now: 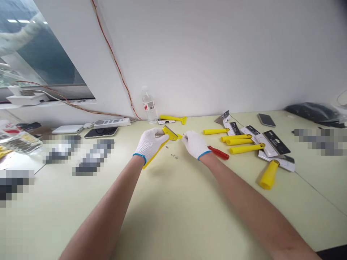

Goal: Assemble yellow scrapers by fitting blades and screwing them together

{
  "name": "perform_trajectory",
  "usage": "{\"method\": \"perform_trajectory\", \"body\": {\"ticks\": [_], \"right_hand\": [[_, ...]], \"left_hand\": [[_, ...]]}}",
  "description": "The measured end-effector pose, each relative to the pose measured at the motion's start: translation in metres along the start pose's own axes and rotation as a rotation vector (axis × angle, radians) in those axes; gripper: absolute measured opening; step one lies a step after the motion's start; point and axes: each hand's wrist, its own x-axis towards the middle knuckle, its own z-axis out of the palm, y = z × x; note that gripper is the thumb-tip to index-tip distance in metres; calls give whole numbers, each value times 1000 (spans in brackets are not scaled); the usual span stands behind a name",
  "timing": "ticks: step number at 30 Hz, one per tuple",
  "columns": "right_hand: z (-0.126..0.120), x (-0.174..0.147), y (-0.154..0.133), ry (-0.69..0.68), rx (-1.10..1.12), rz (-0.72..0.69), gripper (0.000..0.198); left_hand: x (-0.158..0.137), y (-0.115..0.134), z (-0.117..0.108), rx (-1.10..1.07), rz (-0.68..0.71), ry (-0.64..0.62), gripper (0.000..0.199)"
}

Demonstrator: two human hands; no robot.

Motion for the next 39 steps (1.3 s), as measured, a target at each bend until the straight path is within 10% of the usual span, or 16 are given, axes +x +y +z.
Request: {"method": "perform_trajectory", "body": {"ticks": [21,39], "right_hand": [[-32,-16,-25,222,295,-123,28],[-47,-15,-12,17,521,-2,45]], "left_hand": [[-10,20,25,2,59,-14,27],[-19,26,14,-96,-8,-181,29]]}}
